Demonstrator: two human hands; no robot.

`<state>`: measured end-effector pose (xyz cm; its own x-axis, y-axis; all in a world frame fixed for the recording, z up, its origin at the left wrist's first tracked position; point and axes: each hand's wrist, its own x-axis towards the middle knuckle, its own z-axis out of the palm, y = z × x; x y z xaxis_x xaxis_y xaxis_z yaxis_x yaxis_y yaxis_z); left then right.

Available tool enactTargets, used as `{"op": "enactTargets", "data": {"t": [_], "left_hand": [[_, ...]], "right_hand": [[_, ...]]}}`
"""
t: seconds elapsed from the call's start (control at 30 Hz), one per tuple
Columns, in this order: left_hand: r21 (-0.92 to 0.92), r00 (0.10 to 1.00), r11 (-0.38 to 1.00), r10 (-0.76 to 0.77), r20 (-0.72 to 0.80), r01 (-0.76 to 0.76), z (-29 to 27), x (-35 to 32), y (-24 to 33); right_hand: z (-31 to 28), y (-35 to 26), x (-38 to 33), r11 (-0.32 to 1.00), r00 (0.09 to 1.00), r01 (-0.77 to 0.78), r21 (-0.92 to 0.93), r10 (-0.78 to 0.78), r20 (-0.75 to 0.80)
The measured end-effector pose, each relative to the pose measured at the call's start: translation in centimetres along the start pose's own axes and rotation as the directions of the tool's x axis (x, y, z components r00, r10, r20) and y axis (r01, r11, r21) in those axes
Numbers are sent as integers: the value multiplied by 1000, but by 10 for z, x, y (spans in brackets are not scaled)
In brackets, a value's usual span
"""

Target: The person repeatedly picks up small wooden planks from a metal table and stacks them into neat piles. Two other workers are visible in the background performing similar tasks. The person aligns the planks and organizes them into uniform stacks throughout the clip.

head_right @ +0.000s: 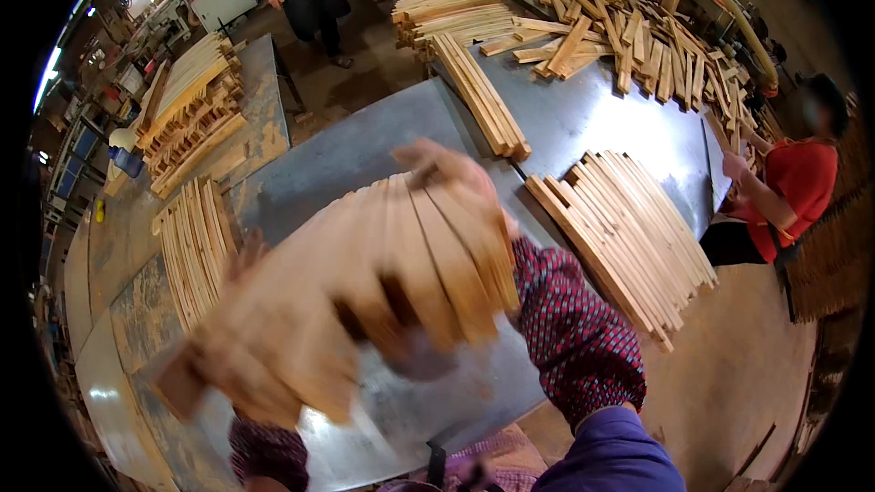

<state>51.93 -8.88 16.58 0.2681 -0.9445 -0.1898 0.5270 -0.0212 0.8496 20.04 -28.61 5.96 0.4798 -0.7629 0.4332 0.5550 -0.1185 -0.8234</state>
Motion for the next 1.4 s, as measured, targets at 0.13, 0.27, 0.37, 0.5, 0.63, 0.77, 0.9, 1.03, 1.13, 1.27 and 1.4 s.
{"op": "enactTargets", "data": {"t": [0.13, 0.27, 0.37, 0.5, 0.63, 0.77, 0.9, 1.03, 1.13, 1.27, 1.4], "left_hand": [[-109, 956, 951, -292, -6, 290, 11, -14, -51], [149, 989, 978, -140, -47, 145, -78, -22, -154], [214, 983, 961, -163, -81, 177, -110, -31, -208], [311, 983, 932, -174, -62, 184, -125, -21, -227], [993, 997, 95, -21, 74, -72, -121, -8, -209], [991, 998, -124, -46, 44, -50, -145, -18, -205], [908, 965, 329, -127, -231, 261, -95, -63, -183], [800, 933, 482, -149, -328, 358, -98, -106, -203], [810, 941, 481, -207, -267, 335, -93, -106, -186], [880, 956, 385, -201, -215, 278, -109, -101, -183], [861, 977, 465, -156, -148, 205, -129, -99, -186]], "right_hand": [[-8, 25, -86, 936, 999, 43, -349, -45, 4], [3, 63, -135, 832, 981, -191, -521, 137, -141], [9, 81, -159, 828, 956, -269, -491, 168, -241], [-5, 89, -167, 775, 956, -277, -568, 162, -245], [-3, 83, -168, 642, 955, -287, -711, 133, -265], [28, 75, -163, 515, 913, -403, -756, 176, -367], [53, 58, -183, 334, 862, -494, -803, 64, -503], [116, 46, -182, 595, 862, -451, -666, 98, -497], [157, 53, -185, 702, 781, -574, -422, 314, -540], [178, 75, -180, 670, 708, -680, -297, 497, -501], [195, 84, -142, 456, 620, -782, -424, 640, -454]]}}
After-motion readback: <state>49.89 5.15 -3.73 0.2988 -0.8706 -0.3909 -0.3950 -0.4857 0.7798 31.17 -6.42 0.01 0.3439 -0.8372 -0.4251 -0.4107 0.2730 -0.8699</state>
